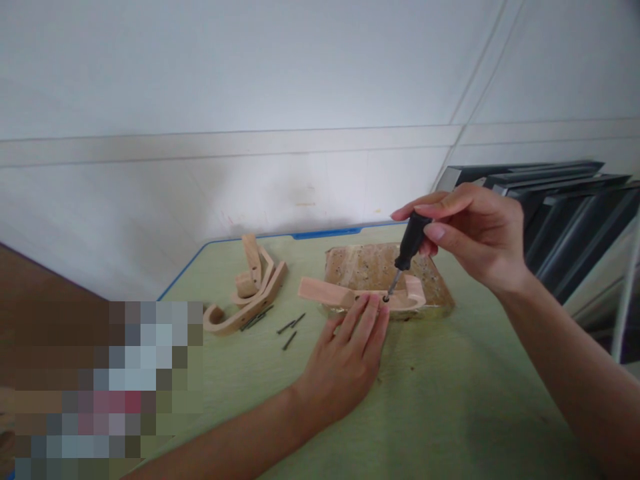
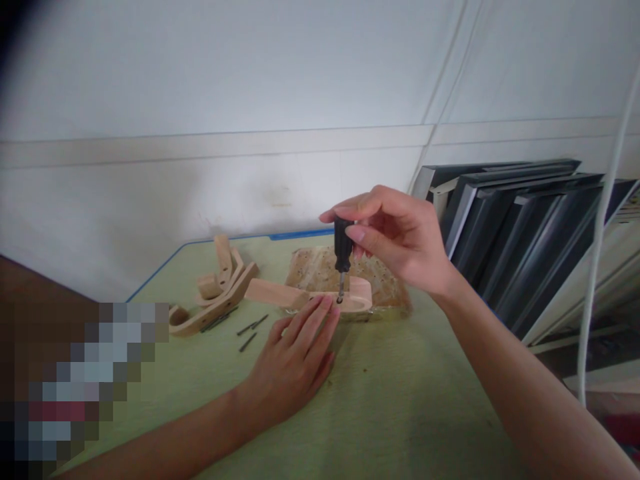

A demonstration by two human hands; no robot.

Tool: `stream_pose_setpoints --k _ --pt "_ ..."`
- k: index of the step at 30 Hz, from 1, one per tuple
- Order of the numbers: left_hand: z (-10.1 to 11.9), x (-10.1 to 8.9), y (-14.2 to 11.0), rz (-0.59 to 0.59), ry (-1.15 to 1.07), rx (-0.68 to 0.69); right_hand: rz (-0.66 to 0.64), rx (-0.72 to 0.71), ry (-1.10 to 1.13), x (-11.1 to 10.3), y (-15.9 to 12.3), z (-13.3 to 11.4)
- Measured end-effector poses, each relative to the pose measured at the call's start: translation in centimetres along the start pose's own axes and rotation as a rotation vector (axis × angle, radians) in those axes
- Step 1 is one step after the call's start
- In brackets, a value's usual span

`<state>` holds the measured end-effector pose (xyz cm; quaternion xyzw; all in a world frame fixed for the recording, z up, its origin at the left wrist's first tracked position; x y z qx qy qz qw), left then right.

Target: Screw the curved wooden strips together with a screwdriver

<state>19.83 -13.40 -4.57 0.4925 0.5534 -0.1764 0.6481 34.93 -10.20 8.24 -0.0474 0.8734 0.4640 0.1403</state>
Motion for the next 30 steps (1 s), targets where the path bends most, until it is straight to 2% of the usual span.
stream_pose_setpoints --k 6,21,24,30 --pt "-0.19 0.25 0.06 -0.026 -0.065 0.033 0.021 -0.027 -0.042 0.06 0.16 -0.25" --pt "-0.17 0.25 0.05 -0.002 -0.112 0.041 0.126 -0.029 -0.209 -0.38 0.15 -0.25" --pt "-0.15 0.23 0.07 0.009 -0.106 0.038 0.091 -0.005 -0.166 -0.14 0.0 -0.24" --pt "-0.09 -0.01 0.3 0.005 -0.106 0.037 -0.065 0.075 -0.053 -0.29 0.58 -0.92"
Point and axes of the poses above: each hand's wrist, its own y-axis towards the middle knuckle, its own x-axis out of the palm, z = x × y, the point moved 5 cm from there along y, towards the middle knuckle, and after that the axes turned 8 degrees about -y, right-handed, at the moved point
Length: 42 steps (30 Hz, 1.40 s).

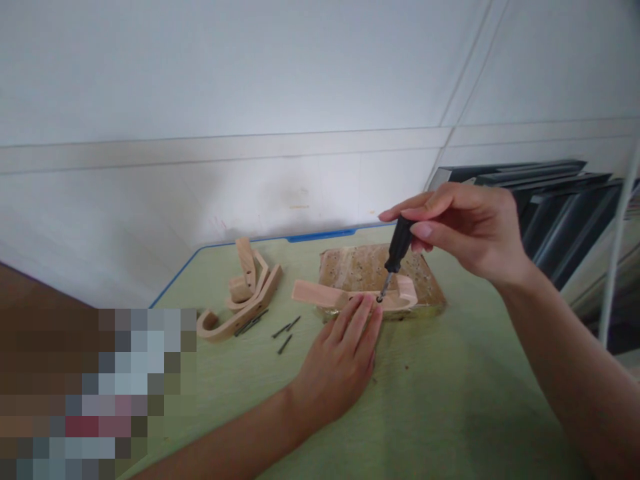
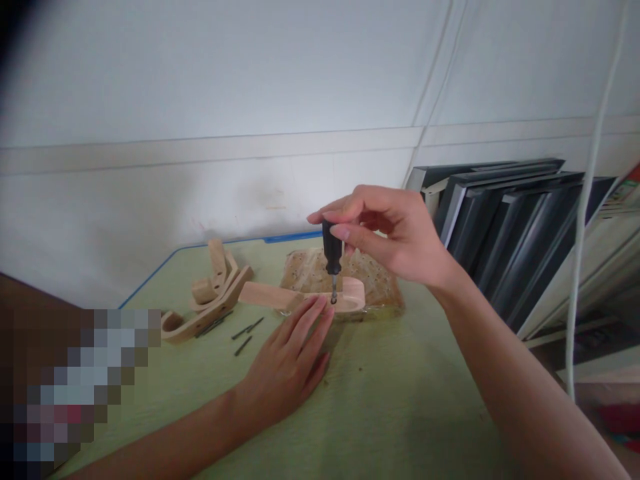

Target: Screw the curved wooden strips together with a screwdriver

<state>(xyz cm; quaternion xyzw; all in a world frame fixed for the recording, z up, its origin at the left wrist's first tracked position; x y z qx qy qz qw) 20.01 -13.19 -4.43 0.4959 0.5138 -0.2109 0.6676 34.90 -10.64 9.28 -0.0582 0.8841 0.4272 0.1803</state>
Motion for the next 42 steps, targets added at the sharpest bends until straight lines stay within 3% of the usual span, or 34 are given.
stream_pose_setpoints --k 7,11,22,28,42 --pt "0.0 -0.1 0.1 -0.011 -0.006 -0.009 -0.298 0.055 -0.15 0.1 1.8 -1.3" --pt "0.0 -0.1 0.1 -0.018 0.001 -0.011 -0.369 0.012 -0.276 0.3 1.9 -1.7" --pt "-0.1 0.1 0.1 -0.012 0.009 0.004 -0.301 0.02 -0.456 -0.6 2.0 -1.6" --pt "-0.1 0.2 0.1 -0.004 -0.01 0.006 -0.242 -0.057 -0.639 -0.9 2.2 -1.9" --pt "-0.1 0.1 0.1 0.003 0.003 0.014 -0.266 -0.086 -0.98 -0.2 2.1 -2.4"
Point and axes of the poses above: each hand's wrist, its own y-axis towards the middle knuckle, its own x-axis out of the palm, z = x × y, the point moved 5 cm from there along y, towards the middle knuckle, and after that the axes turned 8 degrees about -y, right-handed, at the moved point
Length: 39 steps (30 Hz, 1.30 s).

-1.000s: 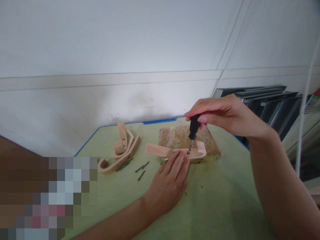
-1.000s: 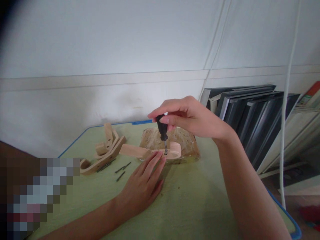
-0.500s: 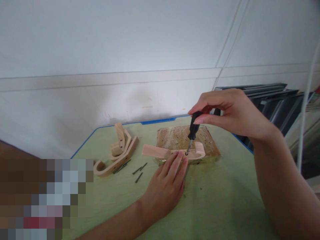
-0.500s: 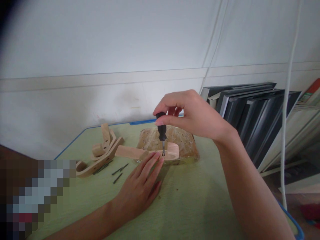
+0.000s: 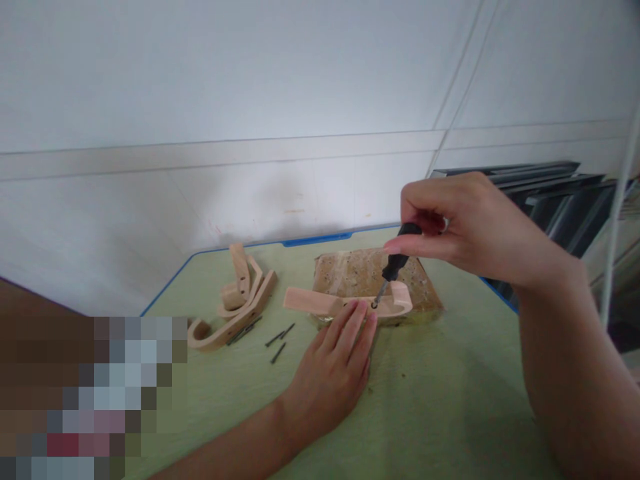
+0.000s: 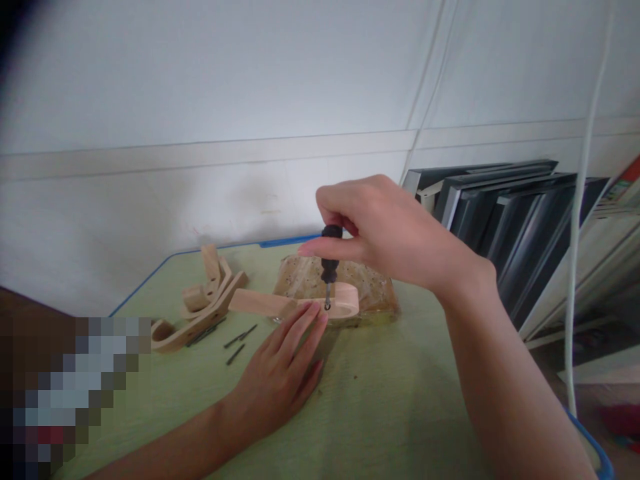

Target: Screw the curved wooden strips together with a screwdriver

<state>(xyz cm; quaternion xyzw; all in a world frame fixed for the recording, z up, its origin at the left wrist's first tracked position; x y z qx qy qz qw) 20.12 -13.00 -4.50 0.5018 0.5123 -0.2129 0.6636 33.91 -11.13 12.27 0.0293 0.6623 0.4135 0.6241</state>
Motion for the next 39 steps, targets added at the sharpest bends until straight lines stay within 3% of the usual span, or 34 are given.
stream_pose_setpoints --k 10,16,21,29,39 --pt "0.0 -0.2 0.0 -0.002 -0.018 -0.009 -0.006 0.073 -0.105 0.7 0.2 -0.7" --pt "0.0 -0.2 0.0 0.004 -0.019 -0.005 -0.02 -0.096 0.137 0.4 0.4 -1.7" --pt "-0.1 -0.1 -0.1 -0.007 -0.012 0.0 -0.135 -0.174 0.298 0.3 -0.1 -1.5" --pt "-0.1 -0.2 0.0 -0.002 -0.023 -0.006 -0.198 -0.136 0.29 -0.5 -1.2 0.1" --pt "-0.1 0.0 -0.1 -0.017 -0.019 -0.001 -0.167 -0.061 0.206 -0.6 -0.9 0.3"
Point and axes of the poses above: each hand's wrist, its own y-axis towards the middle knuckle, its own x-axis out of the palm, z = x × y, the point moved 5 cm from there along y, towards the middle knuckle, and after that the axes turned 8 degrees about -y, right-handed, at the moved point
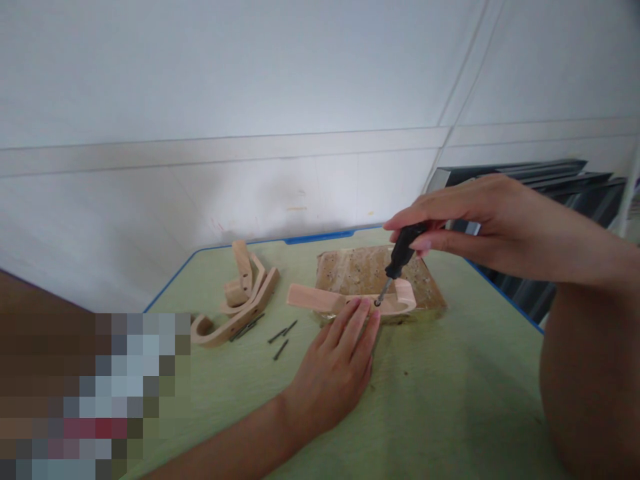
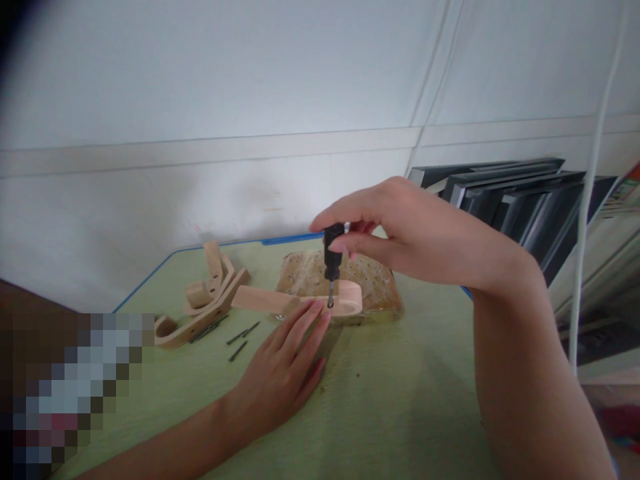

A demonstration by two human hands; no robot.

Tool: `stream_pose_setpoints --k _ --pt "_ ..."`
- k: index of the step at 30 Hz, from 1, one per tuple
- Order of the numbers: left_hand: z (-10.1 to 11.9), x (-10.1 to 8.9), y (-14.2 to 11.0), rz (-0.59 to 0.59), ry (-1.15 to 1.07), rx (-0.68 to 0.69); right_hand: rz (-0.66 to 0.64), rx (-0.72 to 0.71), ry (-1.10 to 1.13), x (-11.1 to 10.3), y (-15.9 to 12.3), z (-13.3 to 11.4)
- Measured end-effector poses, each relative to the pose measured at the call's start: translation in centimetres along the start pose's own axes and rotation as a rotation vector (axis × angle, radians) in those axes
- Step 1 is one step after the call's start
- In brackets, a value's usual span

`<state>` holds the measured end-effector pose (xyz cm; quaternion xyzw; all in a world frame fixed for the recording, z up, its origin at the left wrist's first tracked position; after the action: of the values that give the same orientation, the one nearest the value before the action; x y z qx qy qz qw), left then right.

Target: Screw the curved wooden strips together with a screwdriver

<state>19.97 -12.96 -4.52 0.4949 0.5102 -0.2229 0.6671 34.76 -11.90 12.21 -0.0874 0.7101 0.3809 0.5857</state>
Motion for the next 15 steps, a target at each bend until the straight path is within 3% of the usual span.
stream_pose_setpoints --k 15 --pt "-0.03 0.12 -0.05 0.009 0.018 0.01 -0.009 0.078 -0.138 0.11 0.16 0.42"
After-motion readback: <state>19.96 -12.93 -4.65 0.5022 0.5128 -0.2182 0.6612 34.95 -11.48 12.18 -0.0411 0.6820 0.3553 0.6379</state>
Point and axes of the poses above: each hand's wrist, its own y-axis towards the middle knuckle, its own x-axis out of the palm, z = x × y, the point moved 5 cm from there along y, towards the middle knuckle, and after that the axes turned 8 degrees about -y, right-handed, at the moved point
